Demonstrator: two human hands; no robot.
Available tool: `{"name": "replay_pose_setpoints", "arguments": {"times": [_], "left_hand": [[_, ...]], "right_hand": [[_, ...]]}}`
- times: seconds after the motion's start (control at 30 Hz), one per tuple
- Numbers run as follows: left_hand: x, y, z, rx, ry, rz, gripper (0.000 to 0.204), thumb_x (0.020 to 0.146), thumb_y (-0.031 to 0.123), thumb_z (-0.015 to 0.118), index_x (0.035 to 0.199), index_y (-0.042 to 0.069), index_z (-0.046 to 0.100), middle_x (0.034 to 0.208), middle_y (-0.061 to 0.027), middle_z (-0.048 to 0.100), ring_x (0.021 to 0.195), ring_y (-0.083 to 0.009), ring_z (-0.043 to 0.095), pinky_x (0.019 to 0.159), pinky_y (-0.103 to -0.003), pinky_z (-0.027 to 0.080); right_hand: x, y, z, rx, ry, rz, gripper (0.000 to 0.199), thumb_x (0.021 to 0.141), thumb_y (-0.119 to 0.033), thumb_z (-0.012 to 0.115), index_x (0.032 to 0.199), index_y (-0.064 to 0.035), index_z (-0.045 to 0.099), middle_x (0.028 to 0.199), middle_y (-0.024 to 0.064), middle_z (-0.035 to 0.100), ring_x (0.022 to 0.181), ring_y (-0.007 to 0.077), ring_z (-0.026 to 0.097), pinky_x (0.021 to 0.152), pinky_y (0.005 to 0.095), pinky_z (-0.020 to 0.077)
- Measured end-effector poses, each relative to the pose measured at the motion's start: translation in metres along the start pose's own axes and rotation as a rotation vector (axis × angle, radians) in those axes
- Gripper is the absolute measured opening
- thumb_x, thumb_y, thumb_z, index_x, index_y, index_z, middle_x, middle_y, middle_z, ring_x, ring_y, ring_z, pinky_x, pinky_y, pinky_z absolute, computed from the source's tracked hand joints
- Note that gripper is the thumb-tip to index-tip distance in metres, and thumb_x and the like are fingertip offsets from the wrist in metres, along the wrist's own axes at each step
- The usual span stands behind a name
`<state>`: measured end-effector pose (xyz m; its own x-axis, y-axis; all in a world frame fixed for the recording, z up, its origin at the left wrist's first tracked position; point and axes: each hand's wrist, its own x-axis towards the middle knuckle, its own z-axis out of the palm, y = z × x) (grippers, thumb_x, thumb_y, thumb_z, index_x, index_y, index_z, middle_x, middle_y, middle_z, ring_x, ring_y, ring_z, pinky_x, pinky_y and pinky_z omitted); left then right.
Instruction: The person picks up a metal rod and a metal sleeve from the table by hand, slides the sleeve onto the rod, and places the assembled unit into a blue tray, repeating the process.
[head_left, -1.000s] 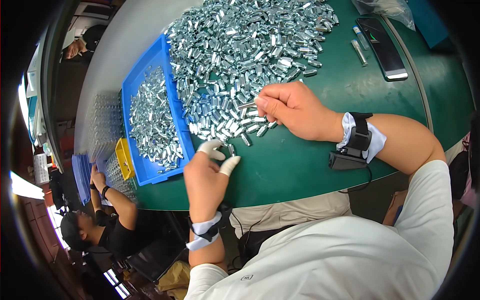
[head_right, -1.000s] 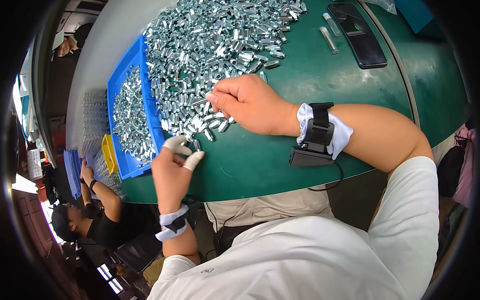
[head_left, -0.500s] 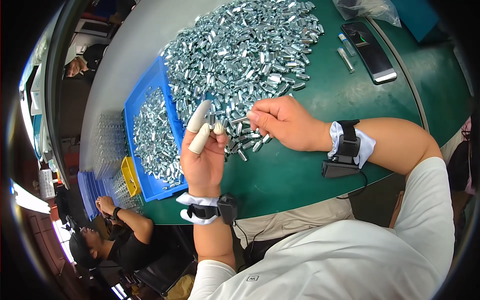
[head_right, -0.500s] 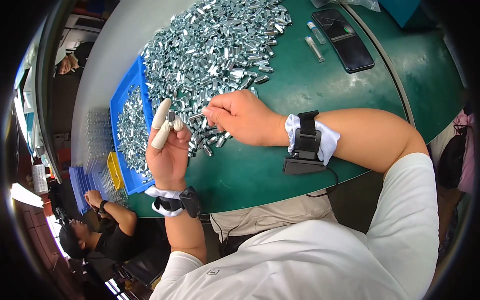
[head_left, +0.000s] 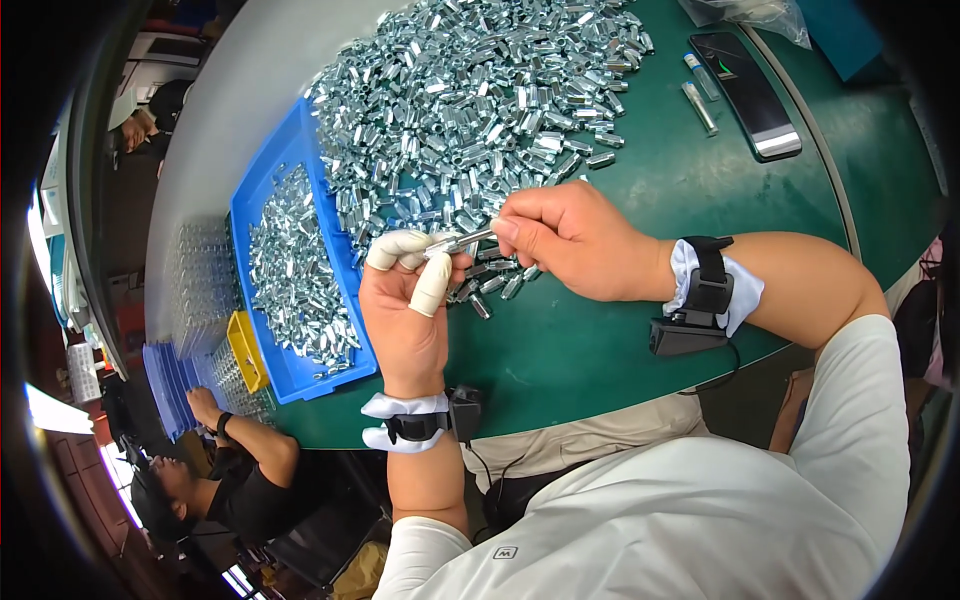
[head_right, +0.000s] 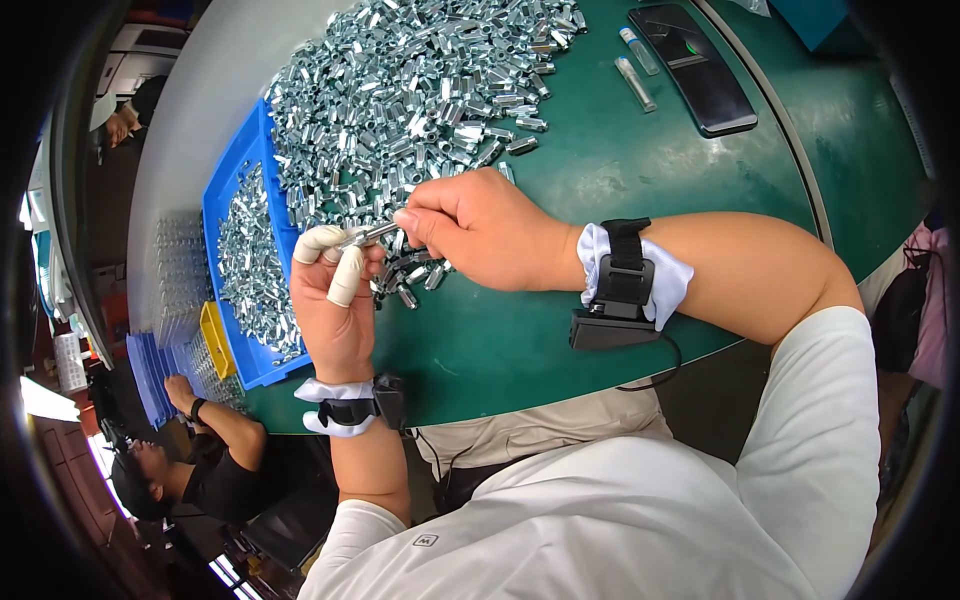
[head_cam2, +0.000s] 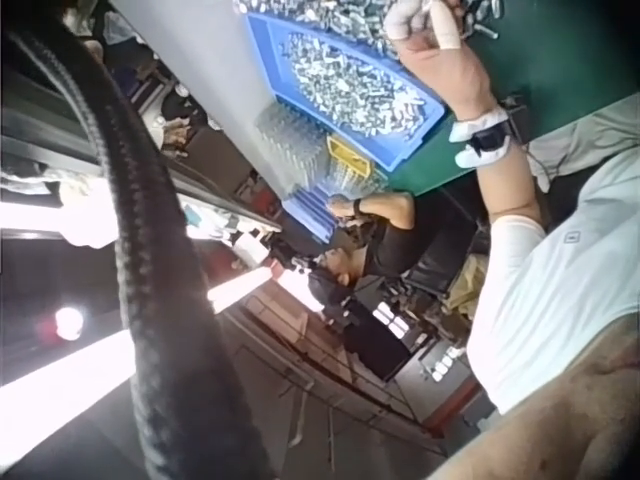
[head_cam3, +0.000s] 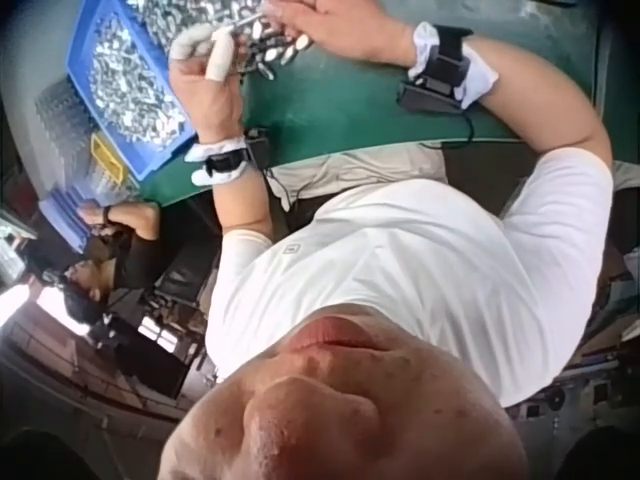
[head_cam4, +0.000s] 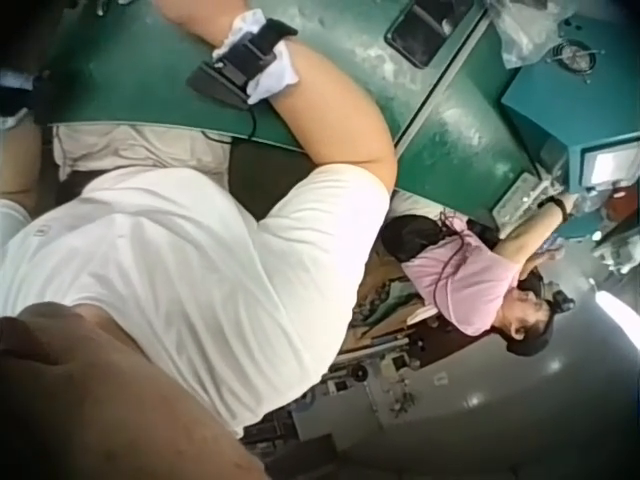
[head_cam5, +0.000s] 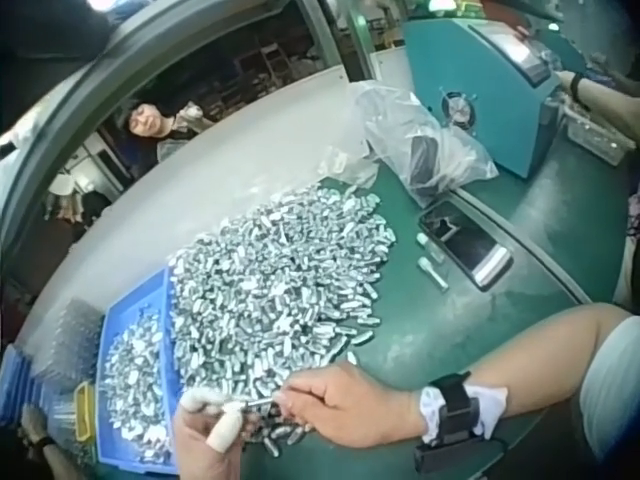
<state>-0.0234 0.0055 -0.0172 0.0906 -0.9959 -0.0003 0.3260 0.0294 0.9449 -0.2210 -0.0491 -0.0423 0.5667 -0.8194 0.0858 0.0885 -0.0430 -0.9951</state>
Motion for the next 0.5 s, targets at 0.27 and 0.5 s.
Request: {"name": "replay_pose_setpoints", "arguments": {"times": [0.27,0.5], "left_hand": [[-0.0035,0.0038,-0.0011,0.407,0.039,0.100,0.020,0.088,-0.007,0.064,0.106,0.001,0.058,0.100,-0.0121,0.068,0.082,-0.0172,0.068,0.070,-0.025,0.055],[-0.0045,0.0045,-0.0038,0.455,0.101,0.092,0.016,0.087,-0.003,0.068,0.103,-0.001,0.063,0.087,-0.0087,0.069,0.071,-0.0135,0.067,0.064,-0.023,0.052]], "right_hand": [[-0.0008,-0.0028,-0.0010,-0.045,-0.028,0.029,0.029,0.101,-0.021,0.052,0.080,-0.0022,0.061,0.064,0.0000,0.056,0.059,0.0050,0.051,0.054,0.0233,0.0417],[-0.0012,-0.0032,-0.0010,-0.107,-0.056,0.003,0.028,0.100,-0.019,0.052,0.080,-0.0019,0.062,0.063,0.0019,0.057,0.058,0.0072,0.053,0.054,0.0258,0.0429]]}}
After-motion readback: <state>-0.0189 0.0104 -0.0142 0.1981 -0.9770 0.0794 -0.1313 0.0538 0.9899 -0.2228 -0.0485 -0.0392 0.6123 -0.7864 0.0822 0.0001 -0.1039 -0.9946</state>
